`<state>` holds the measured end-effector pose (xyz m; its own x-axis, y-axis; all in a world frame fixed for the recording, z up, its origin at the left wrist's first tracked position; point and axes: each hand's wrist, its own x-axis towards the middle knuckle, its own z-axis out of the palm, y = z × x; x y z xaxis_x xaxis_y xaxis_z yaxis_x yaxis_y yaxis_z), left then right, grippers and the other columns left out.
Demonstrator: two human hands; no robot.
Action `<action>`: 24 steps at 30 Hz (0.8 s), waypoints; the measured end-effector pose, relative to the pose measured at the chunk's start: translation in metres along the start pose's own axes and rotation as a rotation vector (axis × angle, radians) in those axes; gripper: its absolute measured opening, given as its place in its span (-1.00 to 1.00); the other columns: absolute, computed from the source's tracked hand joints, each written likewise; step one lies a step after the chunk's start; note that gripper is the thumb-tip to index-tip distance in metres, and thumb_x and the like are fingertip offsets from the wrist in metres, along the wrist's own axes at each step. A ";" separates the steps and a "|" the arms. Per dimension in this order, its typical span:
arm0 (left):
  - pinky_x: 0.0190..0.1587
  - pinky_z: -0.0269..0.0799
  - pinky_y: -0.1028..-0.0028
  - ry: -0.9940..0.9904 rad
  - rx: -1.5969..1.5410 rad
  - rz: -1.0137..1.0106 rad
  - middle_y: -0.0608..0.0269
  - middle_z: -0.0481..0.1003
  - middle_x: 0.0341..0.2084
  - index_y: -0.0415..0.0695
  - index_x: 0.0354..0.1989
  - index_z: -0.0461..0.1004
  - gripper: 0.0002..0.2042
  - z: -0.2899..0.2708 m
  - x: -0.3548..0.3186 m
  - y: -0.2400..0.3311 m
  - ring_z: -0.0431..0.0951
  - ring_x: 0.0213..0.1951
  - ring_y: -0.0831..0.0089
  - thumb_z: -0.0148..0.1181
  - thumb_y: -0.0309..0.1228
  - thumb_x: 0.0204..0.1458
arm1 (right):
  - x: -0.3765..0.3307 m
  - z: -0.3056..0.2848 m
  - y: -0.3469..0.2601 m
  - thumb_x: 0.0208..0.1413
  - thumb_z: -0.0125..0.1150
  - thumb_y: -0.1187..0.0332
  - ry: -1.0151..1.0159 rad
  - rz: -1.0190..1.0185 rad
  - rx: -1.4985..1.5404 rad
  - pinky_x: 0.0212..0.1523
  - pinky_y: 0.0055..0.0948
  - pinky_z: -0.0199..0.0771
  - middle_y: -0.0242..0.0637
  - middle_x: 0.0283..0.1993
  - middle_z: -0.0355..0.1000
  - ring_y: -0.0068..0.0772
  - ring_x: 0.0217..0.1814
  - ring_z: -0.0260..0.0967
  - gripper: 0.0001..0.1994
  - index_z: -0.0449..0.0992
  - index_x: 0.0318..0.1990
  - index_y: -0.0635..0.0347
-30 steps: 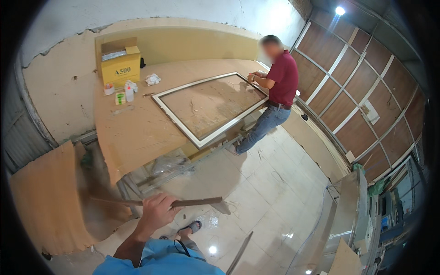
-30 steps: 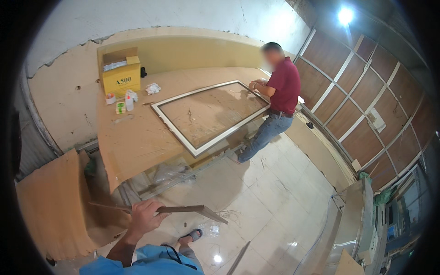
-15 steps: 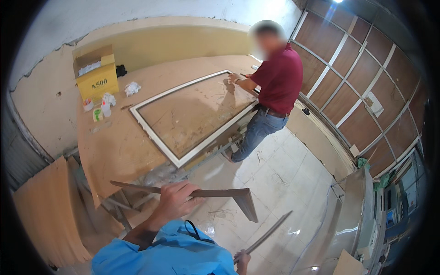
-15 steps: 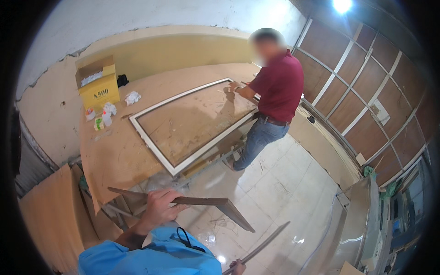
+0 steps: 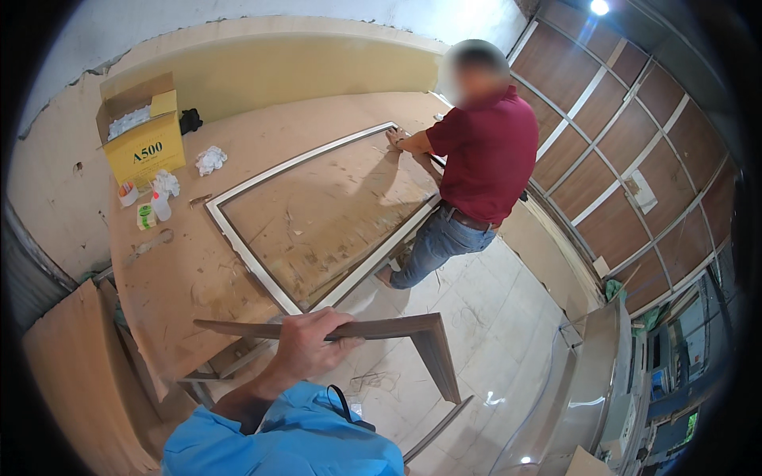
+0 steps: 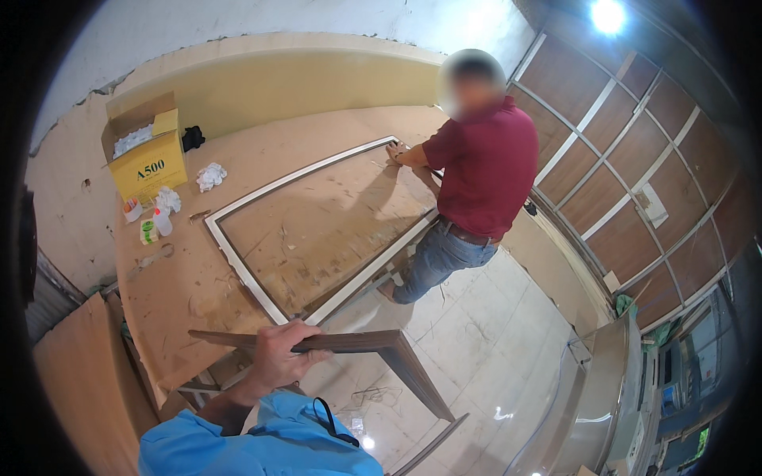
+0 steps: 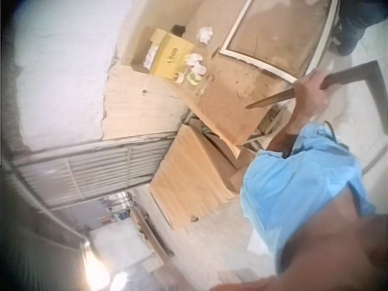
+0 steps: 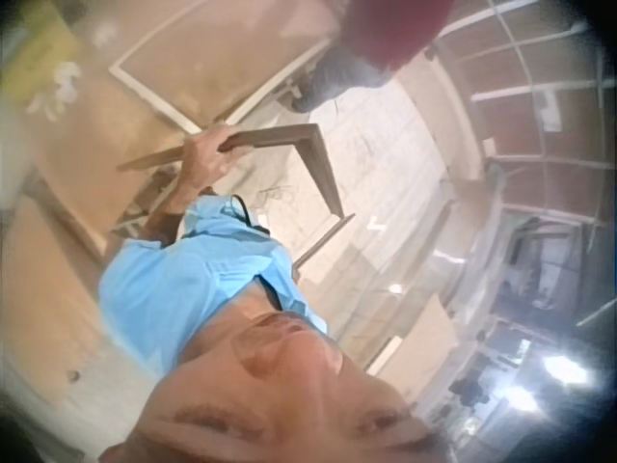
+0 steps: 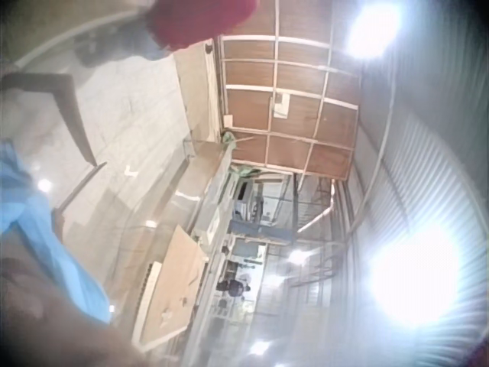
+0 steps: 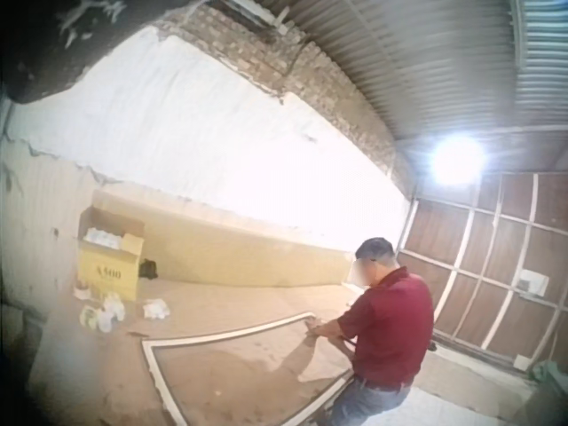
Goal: The person uses a rubber mallet and chisel to remove a wooden frame from a door panel. They then place the frame pieces on a nearby table and later scrape excess adhesive from the door surface with a small tool.
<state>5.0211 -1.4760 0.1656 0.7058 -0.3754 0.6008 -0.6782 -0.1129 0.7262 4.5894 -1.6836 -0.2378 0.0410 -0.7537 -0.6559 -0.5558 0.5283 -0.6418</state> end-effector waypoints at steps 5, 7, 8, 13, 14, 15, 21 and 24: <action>-0.42 0.52 0.37 0.026 0.034 -0.107 0.16 0.61 -0.45 -0.12 -0.24 0.61 -0.70 -0.020 0.016 -0.027 0.66 -0.45 0.24 0.54 -0.31 -0.11 | -0.004 0.029 -0.015 0.12 0.23 0.34 -0.044 0.023 -0.084 -0.52 -0.21 0.46 -0.09 -0.54 0.46 -0.22 -0.55 0.44 -0.76 0.50 -0.35 0.43; -0.42 0.52 0.36 0.049 0.042 -0.162 0.15 0.62 -0.44 -0.11 -0.23 0.62 -0.70 -0.028 0.023 -0.037 0.66 -0.44 0.22 0.54 -0.32 -0.11 | -0.006 0.038 -0.021 0.12 0.23 0.33 -0.057 0.022 -0.105 -0.52 -0.21 0.46 -0.09 -0.54 0.46 -0.22 -0.54 0.44 -0.76 0.50 -0.35 0.43; -0.41 0.52 0.37 0.076 0.072 -0.175 0.13 0.62 -0.44 -0.12 -0.22 0.62 -0.70 -0.032 0.026 -0.042 0.66 -0.43 0.23 0.54 -0.33 -0.12 | -0.007 0.043 -0.023 0.12 0.23 0.33 -0.062 0.021 -0.113 -0.52 -0.21 0.46 -0.09 -0.54 0.46 -0.22 -0.54 0.45 -0.76 0.50 -0.35 0.43; -0.37 0.50 0.44 0.212 0.132 -0.276 0.16 0.60 -0.48 -0.18 -0.19 0.61 -0.73 -0.066 0.046 -0.072 0.62 -0.46 0.40 0.49 -0.39 -0.04 | -0.009 0.057 -0.029 0.12 0.23 0.33 -0.069 0.011 -0.145 -0.52 -0.21 0.47 -0.09 -0.54 0.46 -0.23 -0.54 0.45 -0.76 0.51 -0.36 0.42; -0.36 0.48 0.46 0.252 0.034 -0.333 0.20 0.58 -0.49 -0.20 -0.19 0.60 -0.75 -0.073 0.050 -0.079 0.58 -0.46 0.46 0.47 -0.40 -0.01 | -0.009 0.058 -0.029 0.12 0.23 0.33 -0.070 0.009 -0.154 -0.52 -0.21 0.47 -0.09 -0.54 0.46 -0.23 -0.54 0.45 -0.76 0.51 -0.36 0.42; -0.35 0.47 0.48 0.299 -0.059 -0.390 0.24 0.57 -0.50 -0.22 -0.19 0.59 -0.76 -0.079 0.053 -0.087 0.54 -0.45 0.53 0.45 -0.41 0.02 | -0.008 0.057 -0.029 0.13 0.23 0.33 -0.070 0.007 -0.159 -0.51 -0.21 0.47 -0.09 -0.54 0.46 -0.23 -0.54 0.45 -0.76 0.51 -0.36 0.42; -0.24 0.42 0.52 0.390 -0.131 -0.564 0.37 0.52 -0.38 -0.23 -0.04 0.52 -0.76 -0.118 0.060 -0.143 0.44 -0.33 0.63 0.31 -0.40 0.19 | -0.013 0.050 -0.036 0.13 0.22 0.33 -0.007 -0.227 -0.399 -0.51 -0.21 0.47 -0.10 -0.54 0.47 -0.23 -0.53 0.45 -0.76 0.51 -0.36 0.42; -0.19 0.41 0.50 0.413 -0.041 -0.630 0.33 0.51 -0.30 -0.22 -0.03 0.52 -0.75 -0.129 0.049 -0.167 0.44 -0.28 0.59 0.29 -0.36 0.20 | -0.021 0.050 -0.070 0.20 0.21 0.29 0.094 -0.151 0.123 -0.59 -0.34 0.45 -0.21 -0.63 0.44 -0.37 -0.63 0.44 -0.68 0.48 -0.54 0.31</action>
<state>5.1950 -1.3573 0.1167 0.9825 0.1250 0.1379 -0.1180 -0.1547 0.9809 4.6686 -1.6851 -0.1988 0.0355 -0.8579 -0.5125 -0.4437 0.4460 -0.7773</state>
